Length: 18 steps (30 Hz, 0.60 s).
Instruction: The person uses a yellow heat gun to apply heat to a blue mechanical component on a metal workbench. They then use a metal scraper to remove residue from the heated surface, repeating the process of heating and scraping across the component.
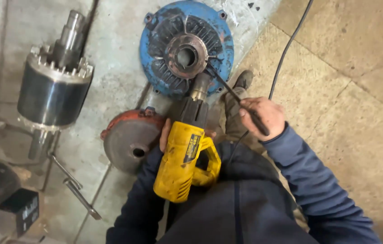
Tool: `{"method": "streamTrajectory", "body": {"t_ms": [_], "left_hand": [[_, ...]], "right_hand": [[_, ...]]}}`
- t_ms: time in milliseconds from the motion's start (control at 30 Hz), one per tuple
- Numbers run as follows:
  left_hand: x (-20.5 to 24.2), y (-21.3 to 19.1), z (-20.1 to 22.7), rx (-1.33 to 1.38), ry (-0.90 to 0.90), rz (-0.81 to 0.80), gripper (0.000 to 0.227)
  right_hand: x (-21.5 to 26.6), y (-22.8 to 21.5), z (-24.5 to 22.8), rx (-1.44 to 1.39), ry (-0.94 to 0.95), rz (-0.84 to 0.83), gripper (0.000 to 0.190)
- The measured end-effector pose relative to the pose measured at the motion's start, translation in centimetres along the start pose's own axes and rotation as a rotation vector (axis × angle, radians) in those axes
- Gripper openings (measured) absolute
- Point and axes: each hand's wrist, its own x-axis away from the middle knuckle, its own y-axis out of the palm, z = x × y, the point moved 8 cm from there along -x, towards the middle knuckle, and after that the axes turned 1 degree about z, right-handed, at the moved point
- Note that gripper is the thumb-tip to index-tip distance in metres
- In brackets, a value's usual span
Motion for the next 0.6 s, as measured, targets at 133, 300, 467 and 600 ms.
{"method": "streamTrajectory", "body": {"t_ms": [133, 300, 467, 600], "left_hand": [[-0.2, 0.3, 0.2, -0.024, 0.136, -0.124, 0.116], [-0.6, -0.7, -0.3, -0.012, 0.251, -0.225, 0.116], [-1.2, -2.2, 0.1, 0.021, 0.245, -0.215, 0.113], [-0.5, -3.4, 0.2, 0.030, 0.219, -0.179, 0.112]], "right_hand": [[-0.3, 0.8, 0.0, 0.008, 0.030, 0.019, 0.019], [-0.3, 1.9, 0.2, 0.094, 0.051, -0.015, 0.016], [2.3, 1.5, 5.9, -0.201, 0.507, 0.089, 0.011], [2.0, 1.1, 5.5, -0.346, 0.473, 0.158, 0.018]]}}
